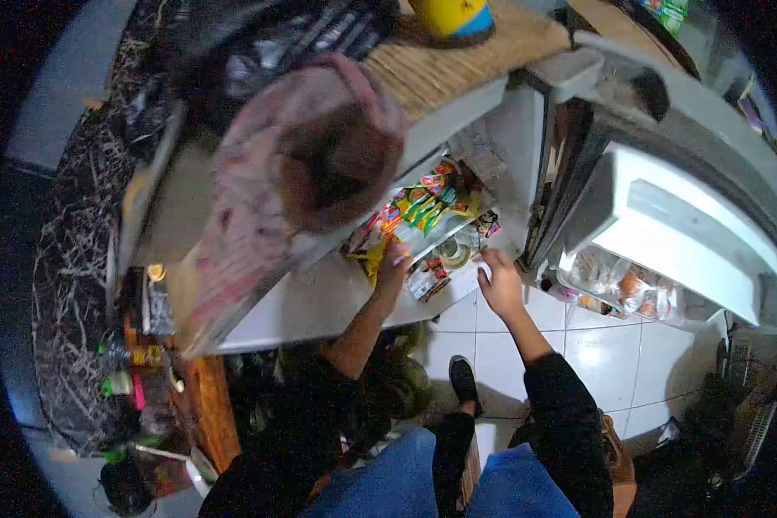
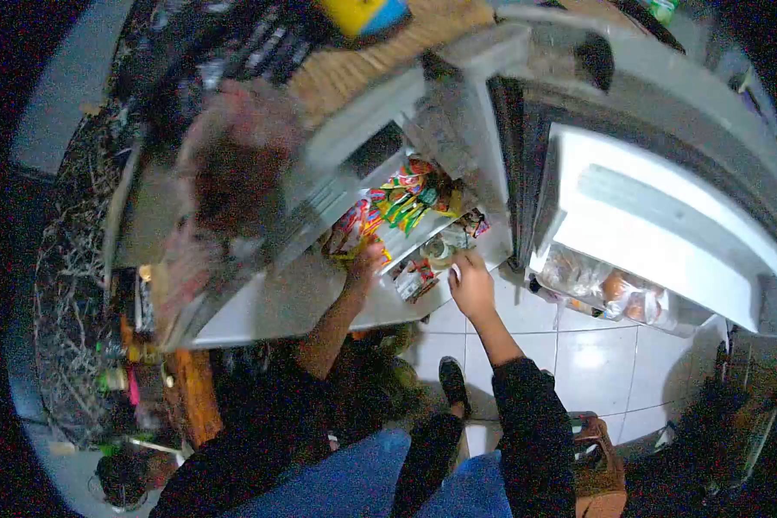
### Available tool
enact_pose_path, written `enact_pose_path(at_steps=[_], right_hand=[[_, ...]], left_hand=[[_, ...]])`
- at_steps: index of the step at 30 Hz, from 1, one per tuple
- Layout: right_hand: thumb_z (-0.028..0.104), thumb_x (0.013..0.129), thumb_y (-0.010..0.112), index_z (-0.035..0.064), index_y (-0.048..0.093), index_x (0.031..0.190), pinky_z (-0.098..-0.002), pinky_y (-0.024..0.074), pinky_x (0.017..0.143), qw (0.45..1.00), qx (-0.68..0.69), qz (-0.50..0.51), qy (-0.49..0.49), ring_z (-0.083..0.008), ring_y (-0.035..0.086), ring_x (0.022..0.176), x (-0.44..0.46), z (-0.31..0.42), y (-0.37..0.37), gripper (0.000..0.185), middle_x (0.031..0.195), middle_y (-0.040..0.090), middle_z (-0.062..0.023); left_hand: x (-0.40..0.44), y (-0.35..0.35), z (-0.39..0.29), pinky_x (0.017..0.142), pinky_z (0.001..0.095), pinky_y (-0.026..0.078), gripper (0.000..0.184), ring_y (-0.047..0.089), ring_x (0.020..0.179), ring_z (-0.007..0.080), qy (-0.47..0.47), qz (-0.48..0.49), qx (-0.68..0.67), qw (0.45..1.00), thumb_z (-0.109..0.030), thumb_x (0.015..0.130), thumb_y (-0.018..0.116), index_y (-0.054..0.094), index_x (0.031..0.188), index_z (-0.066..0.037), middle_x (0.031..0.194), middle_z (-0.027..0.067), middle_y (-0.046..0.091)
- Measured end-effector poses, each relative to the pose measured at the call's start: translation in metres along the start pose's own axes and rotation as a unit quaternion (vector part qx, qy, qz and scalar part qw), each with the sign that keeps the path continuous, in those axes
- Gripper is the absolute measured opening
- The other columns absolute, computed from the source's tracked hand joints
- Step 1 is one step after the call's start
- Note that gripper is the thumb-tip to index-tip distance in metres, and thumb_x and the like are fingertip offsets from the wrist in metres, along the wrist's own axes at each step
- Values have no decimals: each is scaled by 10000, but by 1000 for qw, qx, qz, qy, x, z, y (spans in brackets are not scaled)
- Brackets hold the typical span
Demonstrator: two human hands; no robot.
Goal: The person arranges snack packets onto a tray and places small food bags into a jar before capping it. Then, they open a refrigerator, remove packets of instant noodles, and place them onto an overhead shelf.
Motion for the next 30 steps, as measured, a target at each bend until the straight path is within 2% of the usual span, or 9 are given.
enact_pose_path(at_steps=[3, 6, 9, 11, 13, 16, 20, 23, 30], right_hand=[[135, 714, 572, 76, 555, 927, -395, 440, 763, 1000, -16, -13, -7, -321, 523, 901, 60, -30, 38, 223, 960, 543, -146], [145, 754, 538, 60, 549, 931, -385, 434, 758, 990, -31, -3, 137, -330, 530, 883, 113, -54, 56, 197, 855, 569, -161], [204, 800, 489, 78, 532, 1027, -382, 413, 810, 977, 186, -58, 84, -320, 515, 938, 162, -72, 84, 263, 949, 567, -152], [240, 819, 468, 99, 529, 1081, -360, 380, 860, 976, -98, -142, -130, -285, 501, 989, 179, -40, 82, 304, 1025, 555, -134], [276, 811, 478, 112, 526, 1107, -347, 358, 880, 966, -44, -131, -219, -269, 481, 1028, 192, -32, 90, 342, 1112, 522, -119], [272, 768, 521, 124, 508, 1141, -331, 330, 905, 976, 208, -52, 46, -261, 459, 1061, 218, -62, 111, 402, 1145, 515, -91], [288, 799, 507, 134, 535, 1097, -324, 432, 754, 986, 1, -118, 117, -222, 548, 865, 229, -52, 96, 336, 975, 577, -90], [280, 822, 488, 144, 527, 1086, -309, 445, 630, 946, 257, -27, 197, -187, 547, 737, 231, -58, 111, 300, 880, 574, -83], [222, 871, 446, 163, 496, 1036, -243, 398, 359, 775, 537, 124, 309, -83, 466, 464, 209, -42, 138, 182, 669, 528, -36]], left_hand=[[61, 31, -24, 797, 293, 390, 282, 504, 894, 178, 143, 15, -84, 986, -114, 771, 557, 508, 1033, -22, 911, 82, 554], [112, 52, -33, 833, 380, 380, 366, 456, 1014, 177, 47, 34, -66, 996, -252, 797, 517, 458, 1128, -107, 1113, 38, 488], [149, 63, -37, 789, 368, 400, 308, 493, 947, 174, -35, 20, -143, 989, -247, 789, 517, 484, 1069, -123, 1012, 31, 536], [167, 67, -29, 765, 360, 411, 267, 510, 910, 175, -75, -5, -144, 987, -243, 787, 514, 498, 1027, -127, 959, 35, 554], [170, 75, -20, 736, 356, 428, 165, 523, 857, 183, -159, -39, -255, 953, -210, 795, 490, 499, 921, -105, 879, 52, 565], [183, 86, -10, 706, 350, 451, 129, 535, 765, 205, -181, -46, -364, 913, -197, 820, 441, 476, 841, -75, 798, 73, 542], [195, 88, -1, 786, 349, 444, 234, 511, 804, 241, -201, -45, -471, 858, -281, 837, 443, 463, 844, -49, 864, 103, 496], [170, 83, -24, 717, 312, 474, 329, 507, 827, 225, -218, -66, -417, 880, -369, 857, 412, 479, 918, -52, 877, 103, 493], [265, 69, 37, 837, 386, 421, 383, 417, 1063, 245, 97, 32, -261, 960, -220, 856, 413, 349, 1228, -152, 1172, 99, 421]])
Point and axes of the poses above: each hand's wrist, its own x-axis towards the middle knuckle, its own y-axis out of the palm, z = x × y, the point moved 7 cm from there along x, towards the middle knuckle
